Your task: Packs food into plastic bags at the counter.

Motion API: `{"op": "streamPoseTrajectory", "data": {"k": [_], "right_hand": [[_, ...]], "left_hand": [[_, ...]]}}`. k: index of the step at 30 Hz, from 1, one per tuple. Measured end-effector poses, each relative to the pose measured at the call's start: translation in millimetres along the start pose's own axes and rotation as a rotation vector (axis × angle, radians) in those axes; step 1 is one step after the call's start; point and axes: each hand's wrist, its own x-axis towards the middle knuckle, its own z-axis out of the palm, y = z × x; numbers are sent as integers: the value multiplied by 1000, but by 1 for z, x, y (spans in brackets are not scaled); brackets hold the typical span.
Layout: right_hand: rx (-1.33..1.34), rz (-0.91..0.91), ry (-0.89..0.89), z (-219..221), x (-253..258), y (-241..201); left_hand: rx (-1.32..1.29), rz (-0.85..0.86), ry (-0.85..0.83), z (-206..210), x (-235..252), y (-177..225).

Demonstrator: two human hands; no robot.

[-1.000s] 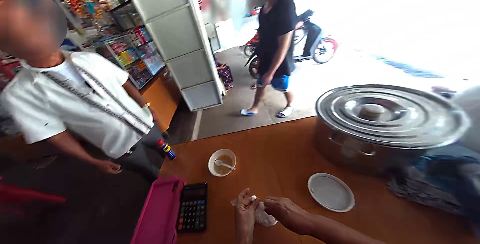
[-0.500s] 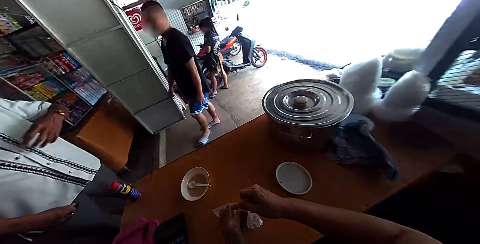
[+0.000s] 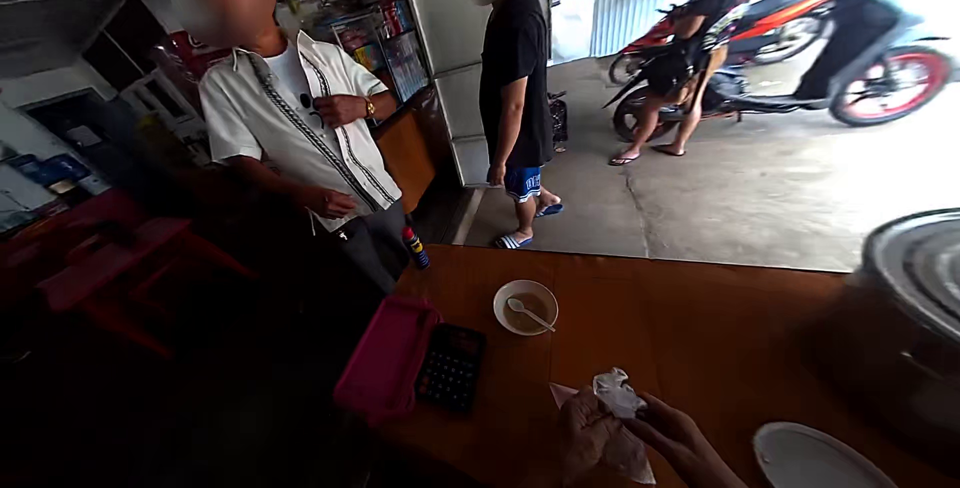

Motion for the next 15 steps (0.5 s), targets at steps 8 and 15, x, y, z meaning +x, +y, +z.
{"op": "streamPoseTrajectory", "data": {"k": [8, 15], "right_hand": [[135, 146, -165, -4, 16, 21], [235, 195, -228, -9, 22, 32]], "left_hand": [[-203, -114, 2, -7, 0, -9], [-224, -152, -7, -7, 0, -21]]}}
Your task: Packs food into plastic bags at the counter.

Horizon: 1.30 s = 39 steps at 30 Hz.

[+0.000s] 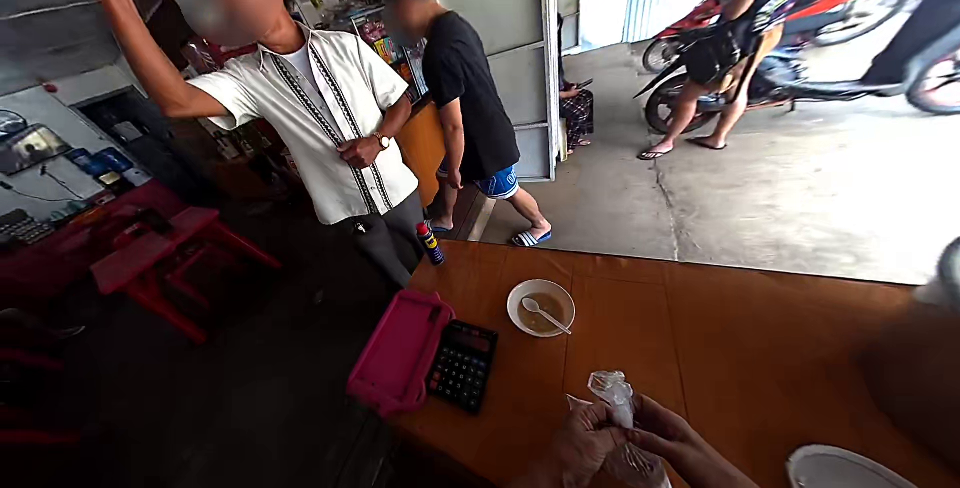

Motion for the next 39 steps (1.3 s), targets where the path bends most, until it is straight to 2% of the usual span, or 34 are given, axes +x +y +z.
{"op": "streamPoseTrajectory", "data": {"k": [17, 21, 25, 27, 29, 31, 34, 39], "right_hand": [[-2, 14, -14, 0, 2, 8], [-25, 28, -18, -2, 1, 6], [-35, 17, 7, 2, -1, 6], [-77, -3, 21, 6, -1, 7], [-175, -20, 47, 11, -2, 7], [-331, -64, 56, 15, -1, 9], [-457, -136, 68, 15, -1, 7], [-407, -166, 91, 10, 1, 4]], "left_hand": [[-21, -28, 39, 3, -6, 5], [-47, -35, 98, 8, -9, 4], [-3, -98, 276, 22, -16, 12], [94, -42, 308, 22, -17, 6], [163, 117, 294, 15, -9, -13], [116, 170, 283, 10, -4, -22], [42, 144, 283, 7, 0, -20], [-18, 121, 191, 0, 1, -17]]}}
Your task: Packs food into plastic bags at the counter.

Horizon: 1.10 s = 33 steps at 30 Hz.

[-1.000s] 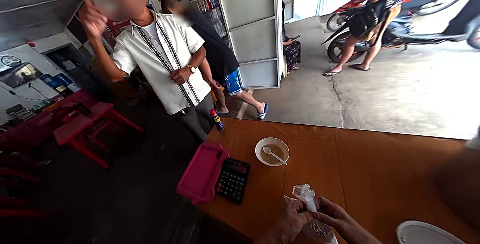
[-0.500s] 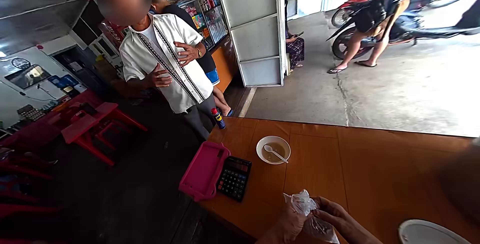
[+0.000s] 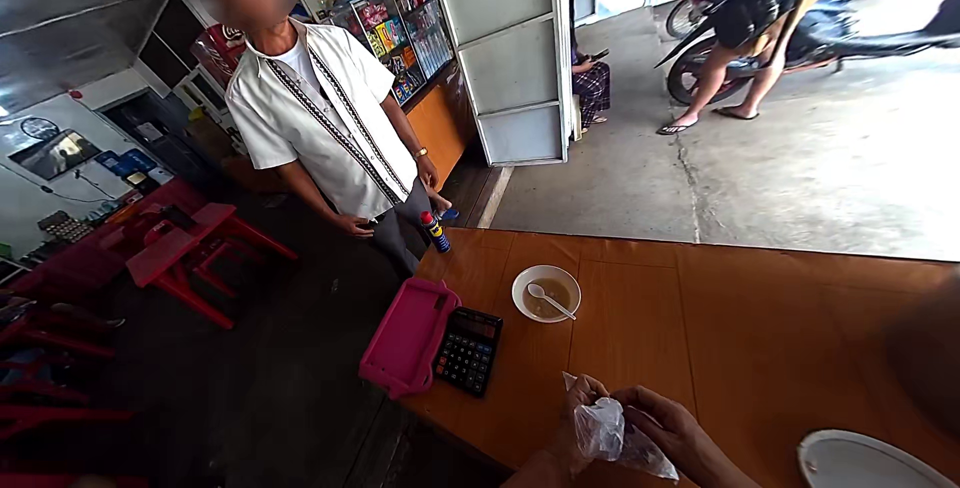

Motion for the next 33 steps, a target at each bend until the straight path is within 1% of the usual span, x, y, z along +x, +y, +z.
{"op": "streamPoseTrajectory", "data": {"k": [4, 9, 13, 20, 23, 27, 29, 33], "right_hand": [[21, -51, -8, -6, 2, 8], [-120, -106, -56, -14, 7, 5], [-170, -146, -77, -15, 9, 1], [-216, -113, -75, -18, 11, 4], [-239, -59, -13, -14, 10, 3], [-247, 11, 28, -15, 11, -7], [-243, 36, 33, -15, 11, -12], [-192, 133, 51, -17, 11, -20]], "left_hand": [[32, -54, -58, -5, 3, 6], [61, -158, -195, -17, 11, 13], [71, -210, -264, -23, 19, 20], [49, -242, -342, -22, 24, 23], [64, -152, -352, -18, 23, 20], [222, -9, -282, -8, 18, 29], [333, 111, -266, -7, 18, 28], [607, 390, -278, -9, 23, 12]]}}
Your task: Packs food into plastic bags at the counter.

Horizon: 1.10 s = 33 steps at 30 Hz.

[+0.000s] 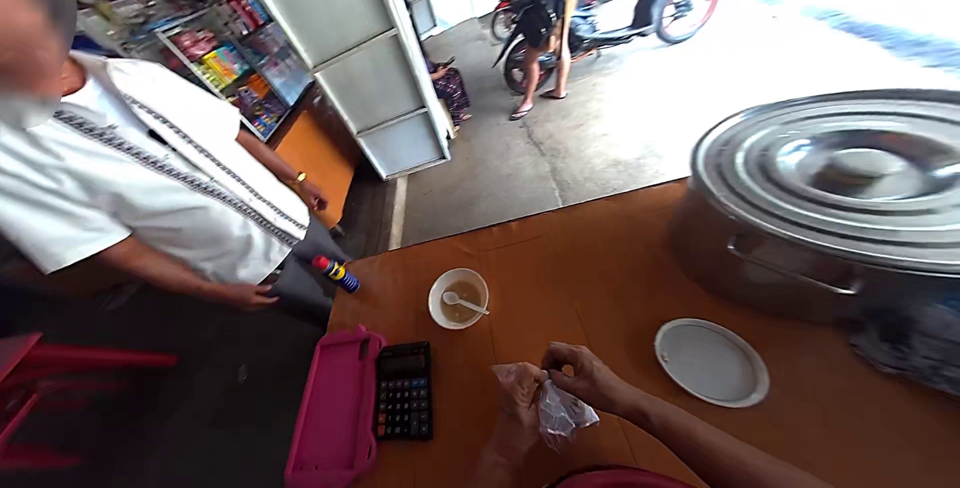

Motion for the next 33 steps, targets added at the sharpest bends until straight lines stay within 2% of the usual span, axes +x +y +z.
{"op": "streamPoseTrajectory", "data": {"k": [4, 7, 12, 15, 18, 23, 33], "right_hand": [[91, 128, 50, 3, -2, 5], [163, 183, 78, 6, -3, 7], [191, 174, 73, 6, -3, 15], [125, 68, 105, 7, -5, 15], [-89, -118, 73, 5, -7, 9], [-415, -321, 92, 3, -7, 15], [-361, -192, 211, 11, -10, 10]], "left_hand": [[216, 145, 1, 3, 0, -9], [222, 115, 31, 3, 0, -11], [179, 110, -2, 0, 5, -10], [134, 102, -25, -1, 8, -14], [99, 75, -29, -1, 8, -18], [76, 49, -30, -7, 6, -18], [62, 177, -106, -9, 13, -16]]}}
